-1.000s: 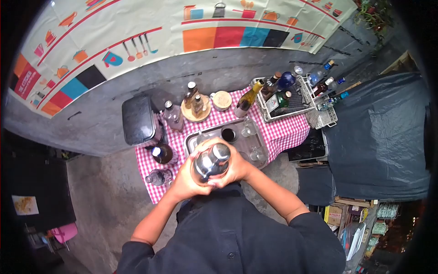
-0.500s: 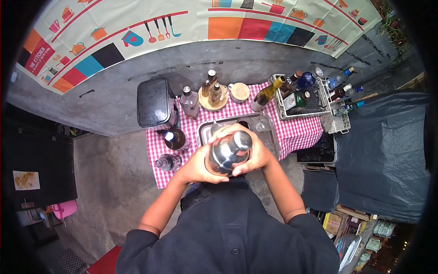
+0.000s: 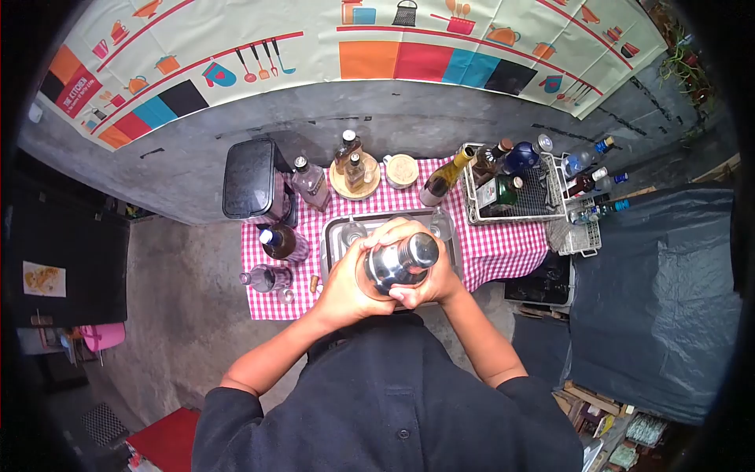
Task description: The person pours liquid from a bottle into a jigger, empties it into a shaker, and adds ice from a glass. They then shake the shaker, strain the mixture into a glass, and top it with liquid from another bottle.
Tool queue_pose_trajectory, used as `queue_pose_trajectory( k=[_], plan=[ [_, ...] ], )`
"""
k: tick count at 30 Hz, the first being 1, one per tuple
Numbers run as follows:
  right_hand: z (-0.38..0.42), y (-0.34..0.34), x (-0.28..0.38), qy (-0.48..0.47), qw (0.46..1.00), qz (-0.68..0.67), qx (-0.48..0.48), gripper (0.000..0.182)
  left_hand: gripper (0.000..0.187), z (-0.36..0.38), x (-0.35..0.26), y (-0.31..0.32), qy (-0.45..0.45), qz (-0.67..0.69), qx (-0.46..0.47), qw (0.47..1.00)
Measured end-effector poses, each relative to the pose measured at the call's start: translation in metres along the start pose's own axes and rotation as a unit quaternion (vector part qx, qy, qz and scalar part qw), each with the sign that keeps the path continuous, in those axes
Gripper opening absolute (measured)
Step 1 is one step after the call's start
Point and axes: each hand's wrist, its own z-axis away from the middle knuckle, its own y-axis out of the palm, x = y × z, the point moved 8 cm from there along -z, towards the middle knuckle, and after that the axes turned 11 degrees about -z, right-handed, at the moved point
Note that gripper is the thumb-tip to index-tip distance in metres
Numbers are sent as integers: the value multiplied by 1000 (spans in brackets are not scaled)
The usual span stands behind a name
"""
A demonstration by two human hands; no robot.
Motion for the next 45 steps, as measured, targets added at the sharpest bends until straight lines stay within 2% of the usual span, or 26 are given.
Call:
queue_pose_trajectory(
  k=[8, 11, 12, 13, 15, 16, 17, 19, 20, 21, 23, 24, 25, 27, 29, 31, 32, 33, 35, 36, 38, 40, 41, 43, 44, 45],
  plan=[
    [16, -43, 4, -37, 991, 48, -118, 59, 86, -21, -11, 20, 10, -133, -96, 986],
    [17, -51, -5, -14, 989, -11, -149, 59, 84, -29, -7, 27, -32, -141, -74, 987],
    [20, -55, -12, 15, 992, -39, -123, 69, 84, -29, 2, 30, -14, -137, -77, 987],
    [21, -61, -6, 14, 992, -41, -122, 69, 84, -30, 9, 34, -15, -139, -78, 987],
    [19, -64, -3, 94, 992, -38, -71, 89, 85, -35, 11, 44, 20, -98, -61, 993],
    [20, -64, 6, 106, 991, -73, -40, 103, 86, -35, 9, 50, 35, -66, -51, 996],
    [18, -66, 21, 80, 993, -78, -34, 105, 85, -31, 11, 55, 13, -69, -33, 997],
    [21, -73, 33, 45, 992, -113, -28, 94, 85, -28, 18, 65, 15, -131, -11, 991],
    [24, -76, 33, 27, 990, -136, 3, 77, 96, -28, 26, 73, -18, -123, 32, 992],
    [23, -78, 40, 59, 996, -62, 21, 61, 96, -29, 23, 76, -18, -123, 33, 992],
    [15, -73, 60, 54, 983, 146, 95, 49, 95, -31, 11, 83, 15, -166, 29, 986],
    [15, -72, 61, 66, 986, 133, 76, 41, 89, -32, -2, 83, 50, -154, -11, 987],
    [16, -73, 57, 67, 986, 131, 77, 41, 89, -32, 0, 84, 48, -155, -12, 987],
    [16, -72, 66, -39, 981, 158, 105, 36, 89, -31, 3, 83, 43, -233, -27, 971],
    [13, -77, 65, -29, 982, 157, 98, 33, 88, -33, -10, 86, 70, -262, -56, 961],
    [10, -86, 66, -38, 991, 109, 70, 31, 84, -34, -19, 85, 21, -261, -102, 960],
    [11, -89, 64, -33, 993, 97, 67, 30, 80, -35, -22, 84, 37, -278, -118, 953],
    [13, -88, 63, -34, 992, 96, 68, 30, 80, -36, -22, 80, 37, -279, -120, 952],
    [19, -87, 61, -23, 998, -14, 54, 29, 79, -39, -30, 81, 89, -284, -67, 952],
    [20, -87, 60, -8, 994, -79, 74, 32, 79, -42, -36, 81, 67, -256, -41, 963],
    [21, -89, 63, 3, 993, -92, 70, 38, 79, -46, -37, 80, 68, -241, -21, 968],
    [21, -91, 61, 9, 991, -120, 62, 58, 82, -48, -34, 83, 61, -178, 16, 982],
    [21, -90, 62, 8, 991, -117, 62, 58, 82, -47, -33, 85, 63, -178, 17, 982],
    [23, -90, 71, -43, 998, -38, 36, 66, 89, -43, -23, 86, 42, -36, -1, 998],
    [27, -87, 68, -34, 999, -4, 31, 73, 95, -41, -14, 89, 31, -20, 17, 999],
    [28, -80, 69, -69, 996, 56, 33, 82, 97, -39, -10, 89, 35, -2, 22, 999]
  ],
)
